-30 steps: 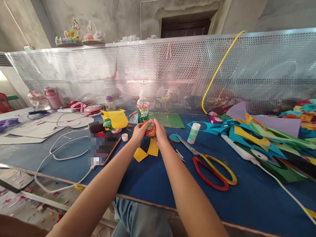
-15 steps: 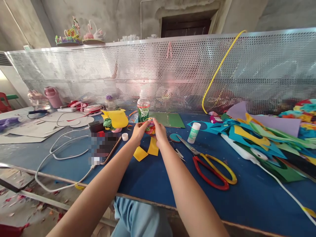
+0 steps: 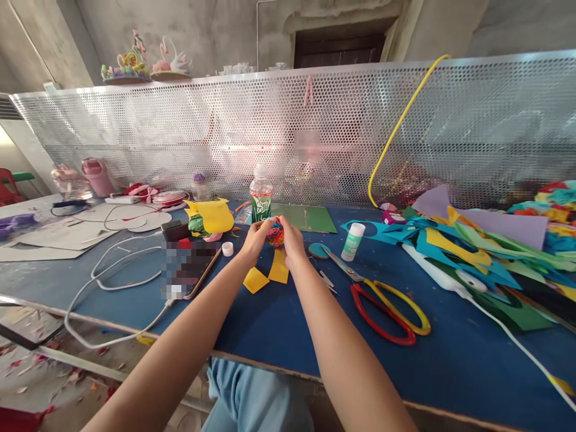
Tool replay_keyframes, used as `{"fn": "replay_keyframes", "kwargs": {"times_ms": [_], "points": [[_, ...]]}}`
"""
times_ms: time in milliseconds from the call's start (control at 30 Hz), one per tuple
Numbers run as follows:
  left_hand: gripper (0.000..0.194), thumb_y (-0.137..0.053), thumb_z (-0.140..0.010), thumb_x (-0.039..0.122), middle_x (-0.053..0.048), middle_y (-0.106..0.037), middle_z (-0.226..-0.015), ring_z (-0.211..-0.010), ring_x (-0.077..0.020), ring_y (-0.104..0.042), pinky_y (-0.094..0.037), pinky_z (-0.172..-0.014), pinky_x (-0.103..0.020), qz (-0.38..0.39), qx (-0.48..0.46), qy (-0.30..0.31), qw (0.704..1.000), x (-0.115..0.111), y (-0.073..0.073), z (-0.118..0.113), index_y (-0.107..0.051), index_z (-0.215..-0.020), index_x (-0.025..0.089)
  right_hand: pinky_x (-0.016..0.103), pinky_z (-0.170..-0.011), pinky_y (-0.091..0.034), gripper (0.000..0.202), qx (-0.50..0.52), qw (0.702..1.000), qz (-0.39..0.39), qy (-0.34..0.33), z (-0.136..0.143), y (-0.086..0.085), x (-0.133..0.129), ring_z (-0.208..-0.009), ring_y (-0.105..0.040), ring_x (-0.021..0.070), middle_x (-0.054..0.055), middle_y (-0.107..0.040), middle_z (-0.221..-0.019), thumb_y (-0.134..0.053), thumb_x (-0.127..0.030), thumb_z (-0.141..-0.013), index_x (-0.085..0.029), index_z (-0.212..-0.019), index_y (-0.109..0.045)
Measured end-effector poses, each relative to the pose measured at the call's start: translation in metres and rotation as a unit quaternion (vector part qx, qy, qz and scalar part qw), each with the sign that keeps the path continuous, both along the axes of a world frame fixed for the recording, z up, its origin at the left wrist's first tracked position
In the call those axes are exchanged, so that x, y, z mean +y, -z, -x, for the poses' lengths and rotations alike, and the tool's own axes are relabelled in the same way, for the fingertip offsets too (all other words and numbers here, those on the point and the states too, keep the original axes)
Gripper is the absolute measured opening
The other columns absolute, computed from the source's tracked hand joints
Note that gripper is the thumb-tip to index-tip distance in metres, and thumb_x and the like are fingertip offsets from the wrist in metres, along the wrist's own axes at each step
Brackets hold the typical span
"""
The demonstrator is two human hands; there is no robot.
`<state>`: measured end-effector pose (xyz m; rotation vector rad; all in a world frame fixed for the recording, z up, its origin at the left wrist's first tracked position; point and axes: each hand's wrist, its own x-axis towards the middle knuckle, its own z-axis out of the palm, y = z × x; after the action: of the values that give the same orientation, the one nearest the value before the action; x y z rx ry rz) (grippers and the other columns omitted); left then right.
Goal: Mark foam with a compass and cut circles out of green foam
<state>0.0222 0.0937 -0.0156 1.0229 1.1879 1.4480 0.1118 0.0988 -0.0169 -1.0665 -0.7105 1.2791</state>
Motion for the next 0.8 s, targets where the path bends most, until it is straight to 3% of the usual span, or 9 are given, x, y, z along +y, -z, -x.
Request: {"fn": "replay_keyframes", "kwargs": {"times_ms": [167,367,500,633,800], "points": [[0.053,-0.074,-0.061,0.049,-0.011,-0.065,-0.095,-0.091,-0.0246,-0.063,-0.05,-0.077,-0.033,0.002,-0.006,-0.002,1.0,0.0054,0.0041,0.0005,-0.057,-0.098,0.014,0.024,-0.043,-0.045,0.03,0.013,1.0,0.016,-0.012,-0.0003,0.0006,0.0016,-0.053,-0.058,0.0142,-0.001,-0.064,-0.061,-0.052,-0.05,-0.078,-0.022,-0.078,-0.061],[0.048,-0.075,-0.059,0.048,-0.008,-0.066,-0.082,-0.089,-0.0253,-0.063,-0.049,-0.077,-0.033,0.002,-0.009,-0.015,1.0,0.005,0.0038,0.002,-0.06,-0.09,0.015,0.023,-0.046,-0.047,0.017,0.013,1.0,0.021,-0.008,-0.0001,0.0022,0.0019,-0.052,-0.057,0.0129,-0.005,-0.06,-0.057,-0.058,-0.04,-0.076,-0.023,-0.076,-0.057],[0.051,-0.075,-0.058,0.052,-0.01,-0.065,-0.091,-0.094,-0.0256,-0.061,-0.047,-0.08,-0.032,0.004,-0.004,-0.039,0.999,0.0038,0.0029,0.0046,-0.059,-0.09,0.016,0.026,-0.046,-0.048,0.021,0.005,0.999,0.033,-0.033,0.0008,0.0026,0.0007,-0.049,-0.056,0.0134,-0.003,-0.06,-0.056,-0.058,-0.041,-0.076,-0.021,-0.076,-0.059],[0.056,-0.078,-0.053,0.051,-0.012,-0.063,-0.1,-0.097,-0.0268,-0.06,-0.046,-0.08,-0.032,0.01,0.013,-0.052,0.999,0.0046,0.0039,0.0061,-0.057,-0.092,0.016,0.023,-0.046,-0.048,0.017,0.002,1.0,0.013,-0.011,0.0011,0.0022,-0.0004,-0.052,-0.057,0.0122,-0.005,-0.06,-0.059,-0.059,-0.04,-0.075,-0.023,-0.077,-0.058],[0.048,-0.074,-0.061,0.046,-0.011,-0.063,-0.099,-0.093,-0.0238,-0.061,-0.046,-0.076,-0.03,-0.01,0.019,-0.04,0.999,0.0062,0.0043,0.0053,-0.057,-0.095,0.016,0.024,-0.044,-0.048,0.024,-0.003,1.0,0.012,-0.024,0.0003,0.0015,-0.001,-0.051,-0.057,0.0132,-0.003,-0.061,-0.06,-0.058,-0.046,-0.076,-0.022,-0.081,-0.06]]}}
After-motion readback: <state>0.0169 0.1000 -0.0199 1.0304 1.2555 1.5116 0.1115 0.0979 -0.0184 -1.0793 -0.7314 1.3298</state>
